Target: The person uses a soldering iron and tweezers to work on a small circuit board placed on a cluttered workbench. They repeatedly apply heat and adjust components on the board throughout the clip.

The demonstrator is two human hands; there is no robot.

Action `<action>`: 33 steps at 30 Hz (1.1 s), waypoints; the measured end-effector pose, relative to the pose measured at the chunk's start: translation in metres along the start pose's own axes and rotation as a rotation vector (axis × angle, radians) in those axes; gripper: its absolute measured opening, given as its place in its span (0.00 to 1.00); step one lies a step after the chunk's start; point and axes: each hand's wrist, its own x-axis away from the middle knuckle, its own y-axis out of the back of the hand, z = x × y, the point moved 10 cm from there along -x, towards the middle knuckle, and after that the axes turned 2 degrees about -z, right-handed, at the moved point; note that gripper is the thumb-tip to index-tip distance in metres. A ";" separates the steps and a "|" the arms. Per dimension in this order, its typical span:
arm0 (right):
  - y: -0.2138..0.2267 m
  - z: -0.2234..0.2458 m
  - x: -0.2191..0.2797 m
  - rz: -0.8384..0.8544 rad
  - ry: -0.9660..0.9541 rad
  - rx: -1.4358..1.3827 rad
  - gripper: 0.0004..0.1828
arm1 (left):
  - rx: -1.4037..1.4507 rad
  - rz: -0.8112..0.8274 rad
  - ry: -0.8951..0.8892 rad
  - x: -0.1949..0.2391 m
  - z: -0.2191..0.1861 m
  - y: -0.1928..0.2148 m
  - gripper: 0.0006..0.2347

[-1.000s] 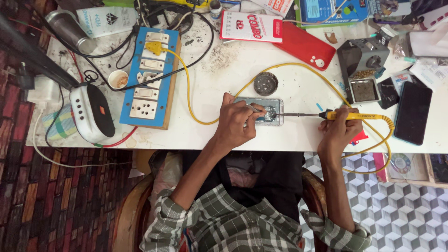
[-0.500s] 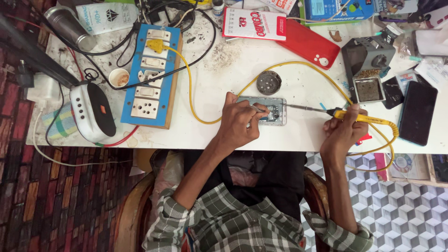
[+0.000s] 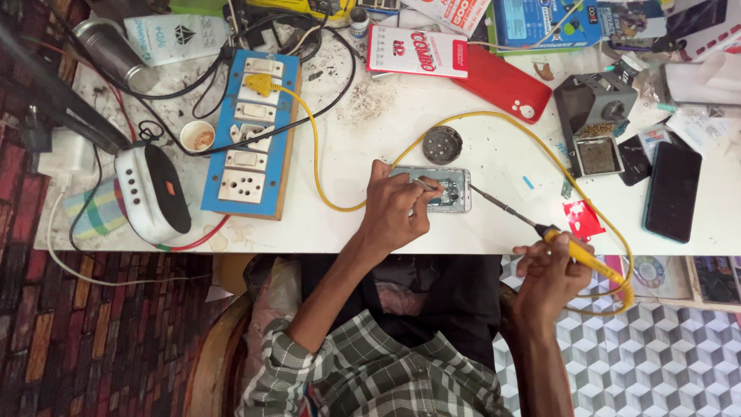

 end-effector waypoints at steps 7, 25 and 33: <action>-0.007 -0.023 0.017 -0.072 0.044 0.019 0.17 | 0.000 0.008 -0.011 0.001 -0.001 -0.002 0.08; -0.013 -0.046 0.033 -0.098 0.086 0.013 0.16 | 0.005 0.027 -0.003 -0.001 0.001 -0.004 0.07; -0.022 -0.035 0.044 -0.122 0.089 -0.006 0.13 | 0.003 0.026 -0.012 0.000 0.001 -0.004 0.08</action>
